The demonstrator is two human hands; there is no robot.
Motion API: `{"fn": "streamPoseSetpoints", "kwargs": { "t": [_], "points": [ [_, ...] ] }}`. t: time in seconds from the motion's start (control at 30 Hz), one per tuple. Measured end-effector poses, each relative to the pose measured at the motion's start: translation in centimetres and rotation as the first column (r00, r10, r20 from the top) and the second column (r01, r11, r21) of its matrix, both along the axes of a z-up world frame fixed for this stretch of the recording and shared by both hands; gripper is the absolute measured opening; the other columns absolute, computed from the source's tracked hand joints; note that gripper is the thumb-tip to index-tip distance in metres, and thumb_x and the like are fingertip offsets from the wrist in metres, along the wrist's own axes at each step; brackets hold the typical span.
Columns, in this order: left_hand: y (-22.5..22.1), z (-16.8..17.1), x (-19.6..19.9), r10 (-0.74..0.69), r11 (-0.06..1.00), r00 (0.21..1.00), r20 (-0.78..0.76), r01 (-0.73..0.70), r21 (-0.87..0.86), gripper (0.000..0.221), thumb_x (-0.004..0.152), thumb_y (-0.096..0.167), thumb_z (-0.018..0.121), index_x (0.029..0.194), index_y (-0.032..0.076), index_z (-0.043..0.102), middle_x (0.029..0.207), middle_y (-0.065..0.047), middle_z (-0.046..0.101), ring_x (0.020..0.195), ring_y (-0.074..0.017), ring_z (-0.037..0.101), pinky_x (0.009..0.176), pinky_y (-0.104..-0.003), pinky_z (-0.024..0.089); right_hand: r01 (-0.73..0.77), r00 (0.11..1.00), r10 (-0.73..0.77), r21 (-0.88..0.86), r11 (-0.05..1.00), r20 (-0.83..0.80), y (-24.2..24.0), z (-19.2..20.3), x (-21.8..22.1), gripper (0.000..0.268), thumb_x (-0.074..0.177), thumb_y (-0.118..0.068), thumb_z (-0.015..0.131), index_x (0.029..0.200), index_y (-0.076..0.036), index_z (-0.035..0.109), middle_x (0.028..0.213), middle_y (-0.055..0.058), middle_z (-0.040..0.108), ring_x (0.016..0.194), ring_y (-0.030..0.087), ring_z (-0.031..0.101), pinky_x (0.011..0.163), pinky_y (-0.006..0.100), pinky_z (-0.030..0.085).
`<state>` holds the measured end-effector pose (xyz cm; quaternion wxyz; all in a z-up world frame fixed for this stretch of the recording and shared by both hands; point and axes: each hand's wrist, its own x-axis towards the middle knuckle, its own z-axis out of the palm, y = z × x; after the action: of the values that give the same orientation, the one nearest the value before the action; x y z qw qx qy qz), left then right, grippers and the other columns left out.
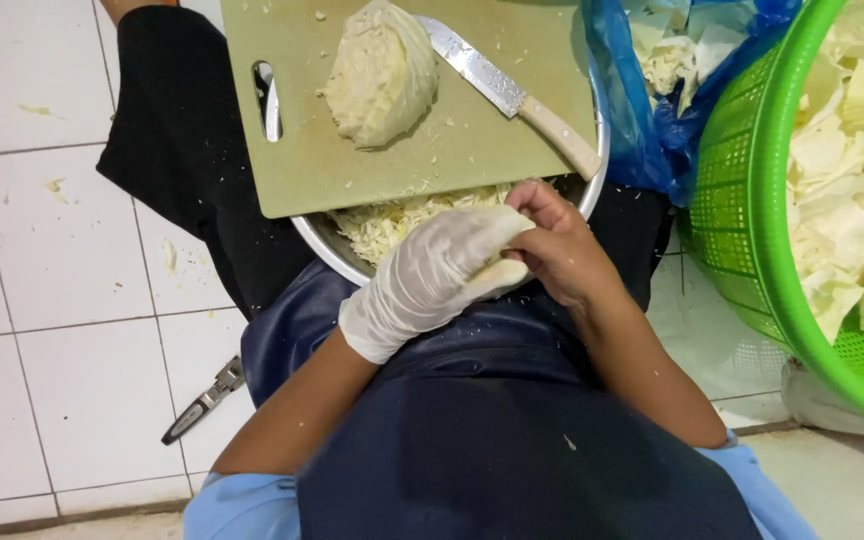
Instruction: A person is shredding a head of cabbage using a knife on a cutting board and placing the shredded pieces into a bowl while sitting on the floor.
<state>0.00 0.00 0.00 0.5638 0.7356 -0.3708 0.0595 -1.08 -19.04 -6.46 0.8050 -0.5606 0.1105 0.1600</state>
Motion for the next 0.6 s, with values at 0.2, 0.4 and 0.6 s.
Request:
{"fn": "streamPoseSetpoints", "kwargs": {
  "t": [0.2,0.4,0.6],
  "points": [
    [-0.7,-3.4,-0.4,0.068,0.973,0.907,-0.415,-0.152,-0.175,0.055,0.09,-0.009,0.052,0.14,0.012,0.044,0.086,-0.013,0.065,0.065,-0.0126,0.063,0.062,-0.028,0.057,-0.04,0.989,0.032,0.049,0.998,0.144,1.2,0.5,-0.5,0.036,0.086,-0.01,0.061,0.117,0.004,0.051,0.101,0.018,0.06,0.067,0.017,0.065,0.055,0.027,0.059],
    [-1.8,-6.0,-0.1,-0.027,0.868,0.617,-0.787,-0.377,-0.325,0.059,0.084,-0.008,0.065,0.137,0.009,0.047,0.088,-0.009,0.067,0.074,-0.0095,0.064,0.07,-0.026,0.058,-0.055,0.943,0.134,-0.256,0.965,0.304,1.0,2.3,-0.5,0.043,0.089,-0.006,0.064,0.129,0.004,0.052,0.1,0.012,0.057,0.079,0.013,0.063,0.072,0.03,0.059],
    [-0.3,-4.4,0.1,0.043,0.942,0.753,-0.657,-0.249,-0.224,0.06,0.087,-0.009,0.062,0.141,0.011,0.044,0.119,-0.021,0.063,0.089,-0.017,0.067,0.081,-0.038,0.058,-0.066,0.959,0.128,-0.241,0.968,0.251,0.1,0.5,-0.3,0.042,0.088,-0.006,0.067,0.126,0.004,0.054,0.097,0.007,0.057,0.079,0.009,0.061,0.068,0.025,0.058]
  ]
}}
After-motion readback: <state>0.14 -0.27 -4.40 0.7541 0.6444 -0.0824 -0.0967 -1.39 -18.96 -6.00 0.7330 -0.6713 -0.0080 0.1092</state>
